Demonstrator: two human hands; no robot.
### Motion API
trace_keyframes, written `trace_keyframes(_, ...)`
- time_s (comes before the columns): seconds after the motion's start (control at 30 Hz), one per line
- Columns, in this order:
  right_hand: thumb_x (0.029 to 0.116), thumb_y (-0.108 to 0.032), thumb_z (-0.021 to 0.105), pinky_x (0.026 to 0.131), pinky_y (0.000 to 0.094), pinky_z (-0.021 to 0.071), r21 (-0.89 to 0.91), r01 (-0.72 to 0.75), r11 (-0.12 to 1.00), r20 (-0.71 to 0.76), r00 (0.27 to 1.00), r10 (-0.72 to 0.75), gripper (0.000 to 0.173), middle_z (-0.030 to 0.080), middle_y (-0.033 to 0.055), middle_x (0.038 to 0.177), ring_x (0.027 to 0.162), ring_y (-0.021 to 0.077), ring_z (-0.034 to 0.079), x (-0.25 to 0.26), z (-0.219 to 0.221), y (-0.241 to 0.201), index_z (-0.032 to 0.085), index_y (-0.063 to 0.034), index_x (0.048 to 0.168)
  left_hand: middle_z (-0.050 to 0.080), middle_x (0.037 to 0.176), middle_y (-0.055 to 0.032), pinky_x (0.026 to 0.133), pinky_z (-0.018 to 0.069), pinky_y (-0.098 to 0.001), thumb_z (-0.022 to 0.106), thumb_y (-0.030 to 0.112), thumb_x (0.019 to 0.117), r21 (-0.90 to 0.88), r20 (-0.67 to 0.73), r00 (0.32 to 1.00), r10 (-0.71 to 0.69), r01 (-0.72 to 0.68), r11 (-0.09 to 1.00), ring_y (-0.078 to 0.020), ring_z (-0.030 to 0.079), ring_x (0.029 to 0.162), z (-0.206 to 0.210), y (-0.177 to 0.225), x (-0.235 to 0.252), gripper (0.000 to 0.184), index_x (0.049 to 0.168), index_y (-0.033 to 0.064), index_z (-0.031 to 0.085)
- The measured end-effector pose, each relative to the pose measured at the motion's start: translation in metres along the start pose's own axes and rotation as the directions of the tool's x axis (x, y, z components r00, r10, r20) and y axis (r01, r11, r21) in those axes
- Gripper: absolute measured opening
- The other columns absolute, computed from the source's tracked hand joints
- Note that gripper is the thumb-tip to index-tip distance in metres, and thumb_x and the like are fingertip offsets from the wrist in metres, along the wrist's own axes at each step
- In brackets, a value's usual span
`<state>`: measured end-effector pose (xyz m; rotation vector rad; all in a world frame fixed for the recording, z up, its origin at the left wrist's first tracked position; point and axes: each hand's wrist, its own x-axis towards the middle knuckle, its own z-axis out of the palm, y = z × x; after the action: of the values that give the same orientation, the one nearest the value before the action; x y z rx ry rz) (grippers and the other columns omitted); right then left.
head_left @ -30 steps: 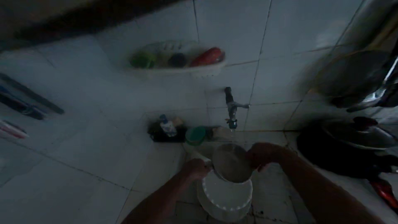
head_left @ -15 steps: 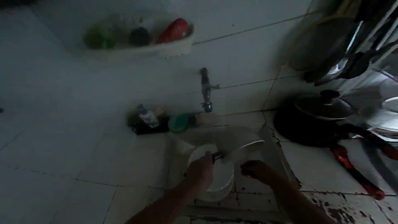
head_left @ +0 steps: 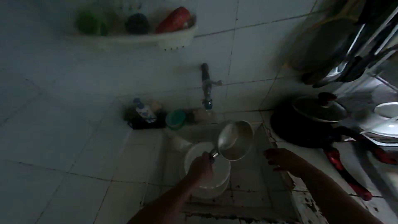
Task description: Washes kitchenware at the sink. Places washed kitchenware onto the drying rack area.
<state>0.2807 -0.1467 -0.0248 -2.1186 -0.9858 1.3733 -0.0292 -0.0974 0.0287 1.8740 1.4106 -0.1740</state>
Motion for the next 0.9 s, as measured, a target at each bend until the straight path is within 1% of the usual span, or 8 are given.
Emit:
trace_keyframes(0.23, 0.1084, -0.018, 0.052, 0.085, 0.0368, 0.0568, 0.144, 0.368, 0.919, 0.037, 0.926, -0.376, 0.027, 0.069, 0.0133, 0.107, 0.091, 0.0178, 0.067, 0.0, 0.07, -0.095, 0.062, 0.0009, 0.125, 0.064, 0.112, -0.0172, 0.087, 0.0526, -0.0402, 0.046, 0.024, 0.1099, -0.318, 0.032, 0.988, -0.154, 0.156, 0.935, -0.0237, 0.063, 0.094, -0.021, -0.054, -0.001, 0.036, 0.131, -0.0021, 0.057)
trace_keyframes(0.3, 0.1081, -0.018, 0.052, 0.087, 0.0396, 0.0561, 0.112, 0.367, 0.924, 0.035, 0.927, -0.373, 0.028, 0.067, 0.0155, 0.106, 0.093, 0.0207, 0.066, 0.02, 0.104, -0.117, 0.062, 0.0032, 0.122, 0.063, 0.111, -0.0153, 0.086, 0.0519, -0.0376, 0.046, 0.026, 0.1103, -0.333, 0.043, 0.987, -0.153, 0.158, 0.93, -0.0214, 0.062, 0.093, -0.023, -0.056, -0.009, 0.036, 0.133, -0.0005, 0.056)
trace_keyframes(0.43, 0.1076, -0.031, 0.052, 0.095, 0.0623, 0.0503, -0.085, 0.335, 0.938, -0.177, 0.922, -0.345, 0.041, 0.065, 0.0283, 0.122, 0.112, 0.0445, 0.064, 0.052, 0.163, -0.14, 0.059, -0.0004, 0.134, 0.066, 0.111, -0.0155, 0.088, 0.0537, -0.0404, 0.047, 0.026, 0.1084, -0.301, 0.029, 0.998, -0.06, 0.066, 0.951, -0.0236, 0.065, 0.095, -0.016, -0.063, -0.014, 0.037, 0.134, 0.0021, 0.059)
trace_keyframes(0.53, 0.1062, -0.029, 0.054, 0.101, 0.0527, 0.0502, -0.207, 0.49, 0.847, 0.231, 0.866, -0.444, 0.043, 0.063, 0.0223, 0.127, 0.116, 0.0344, 0.062, 0.031, 0.176, -0.155, 0.054, -0.0024, 0.14, 0.066, 0.113, -0.0182, 0.092, 0.0527, -0.0436, 0.047, 0.023, 0.1081, -0.284, -0.022, 0.998, -0.055, 0.047, 0.958, -0.0269, 0.065, 0.1, -0.025, -0.073, -0.013, 0.035, 0.132, -0.0001, 0.059)
trace_keyframes(0.6, 0.1066, -0.028, 0.053, 0.105, 0.0553, 0.0447, -0.498, 0.531, 0.685, 0.467, 0.83, -0.304, 0.041, 0.061, 0.0232, 0.133, 0.124, 0.0364, 0.059, 0.028, 0.176, -0.163, 0.059, -0.0002, 0.135, 0.065, 0.118, -0.0188, 0.096, 0.0519, -0.0458, 0.047, 0.023, 0.1081, -0.297, -0.04, 0.994, -0.097, 0.081, 0.951, -0.0283, 0.065, 0.105, -0.032, -0.086, -0.013, 0.036, 0.134, 0.0008, 0.059)
trace_keyframes(0.7, 0.1005, -0.02, 0.061, 0.112, 0.0661, 0.0359, -0.764, 0.356, 0.538, 0.212, 0.926, -0.312, 0.055, 0.042, 0.0335, 0.151, 0.141, 0.052, 0.039, 0.041, 0.18, -0.153, 0.047, 0.0064, 0.147, 0.065, 0.111, -0.0185, 0.089, 0.0525, -0.0442, 0.047, 0.021, 0.1076, -0.316, -0.012, 0.999, -0.04, 0.034, 0.948, -0.0268, 0.064, 0.097, -0.03, -0.095, -0.019, 0.034, 0.132, 0.0004, 0.06)
trace_keyframes(0.77, 0.0965, -0.025, 0.066, 0.116, 0.0643, 0.0315, -0.711, 0.42, 0.565, 0.135, 0.869, -0.476, 0.062, 0.041, 0.033, 0.152, 0.143, 0.0511, 0.036, 0.051, 0.183, -0.149, 0.046, 0.003, 0.148, 0.067, 0.111, -0.0185, 0.09, 0.0535, -0.0441, 0.046, 0.022, 0.1082, -0.293, 0.019, 1.0, 0.004, 0.002, 0.956, -0.0269, 0.066, 0.097, -0.025, -0.088, -0.019, 0.035, 0.134, 0.0017, 0.06)
trace_keyframes(0.9, 0.1057, -0.025, 0.054, 0.111, 0.0563, 0.041, -0.472, 0.638, 0.608, 0.517, 0.759, -0.395, 0.044, 0.057, 0.0247, 0.14, 0.132, 0.0397, 0.053, 0.036, 0.174, -0.157, 0.053, -0.002, 0.143, 0.066, 0.115, -0.0207, 0.095, 0.0524, -0.0475, 0.046, 0.022, 0.1083, -0.263, -0.049, 0.997, -0.053, 0.039, 0.964, -0.0307, 0.066, 0.103, -0.033, -0.088, -0.012, 0.037, 0.135, 0.0003, 0.058)
